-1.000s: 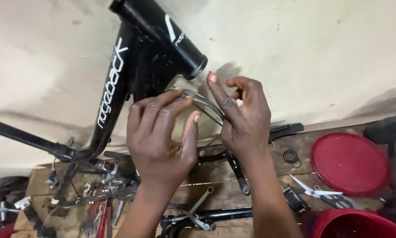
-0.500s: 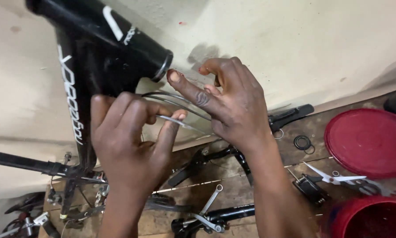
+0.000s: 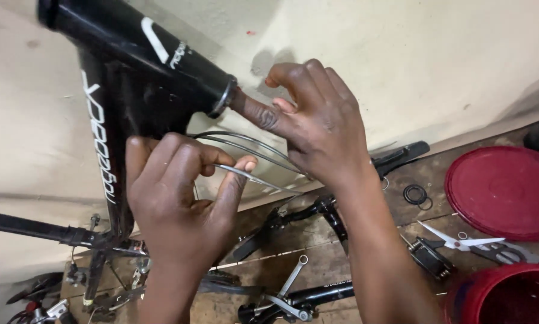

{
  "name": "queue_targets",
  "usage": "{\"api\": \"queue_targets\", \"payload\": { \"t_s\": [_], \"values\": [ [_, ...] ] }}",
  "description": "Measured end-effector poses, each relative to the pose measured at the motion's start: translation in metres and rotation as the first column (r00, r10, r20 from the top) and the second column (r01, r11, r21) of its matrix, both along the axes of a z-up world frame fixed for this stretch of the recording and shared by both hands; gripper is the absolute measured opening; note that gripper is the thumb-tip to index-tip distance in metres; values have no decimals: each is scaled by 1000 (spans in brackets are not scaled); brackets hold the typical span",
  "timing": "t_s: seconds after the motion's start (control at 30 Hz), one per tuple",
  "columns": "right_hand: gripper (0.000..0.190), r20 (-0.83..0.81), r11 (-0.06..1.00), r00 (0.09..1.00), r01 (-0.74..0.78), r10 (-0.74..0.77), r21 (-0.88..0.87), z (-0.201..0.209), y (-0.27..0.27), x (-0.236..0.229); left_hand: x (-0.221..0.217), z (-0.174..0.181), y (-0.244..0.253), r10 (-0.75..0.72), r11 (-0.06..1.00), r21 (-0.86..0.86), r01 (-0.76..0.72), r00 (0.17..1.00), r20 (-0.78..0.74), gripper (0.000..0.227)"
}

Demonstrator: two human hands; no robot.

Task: The person applies red grease to the inner surfaces of a bicycle frame's head tube and then greases a ball bearing ring.

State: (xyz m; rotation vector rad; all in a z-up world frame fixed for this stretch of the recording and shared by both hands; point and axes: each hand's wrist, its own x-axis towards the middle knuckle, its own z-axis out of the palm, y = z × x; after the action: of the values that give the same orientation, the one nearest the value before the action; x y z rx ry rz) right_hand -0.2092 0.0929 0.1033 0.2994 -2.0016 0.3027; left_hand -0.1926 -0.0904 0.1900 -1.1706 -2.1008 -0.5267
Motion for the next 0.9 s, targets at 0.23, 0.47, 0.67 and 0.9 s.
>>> {"api": "queue_targets", "payload": {
  "t_s": [0.23,0.47,0.67,0.9],
  "values": [
    [90,77,979,978,189,-195,76,-18,3,0,-2,0,-8,-33,999,34,33,999,-2,27],
    [57,88,953,992,106,-85,-282,4,-28,74,-13,-9,-22,-7,1000,-31,8,999,39,15],
    [52,128,567,991,124,-32,-814,-11,-47,164,13,-29,-28,4,996,91,-12,997,80,29],
    [67,202,0,902,218,381,-976,-30,1,248,86,-128,-10,-25,977,206,-55,930,366,15]
  ]
}}
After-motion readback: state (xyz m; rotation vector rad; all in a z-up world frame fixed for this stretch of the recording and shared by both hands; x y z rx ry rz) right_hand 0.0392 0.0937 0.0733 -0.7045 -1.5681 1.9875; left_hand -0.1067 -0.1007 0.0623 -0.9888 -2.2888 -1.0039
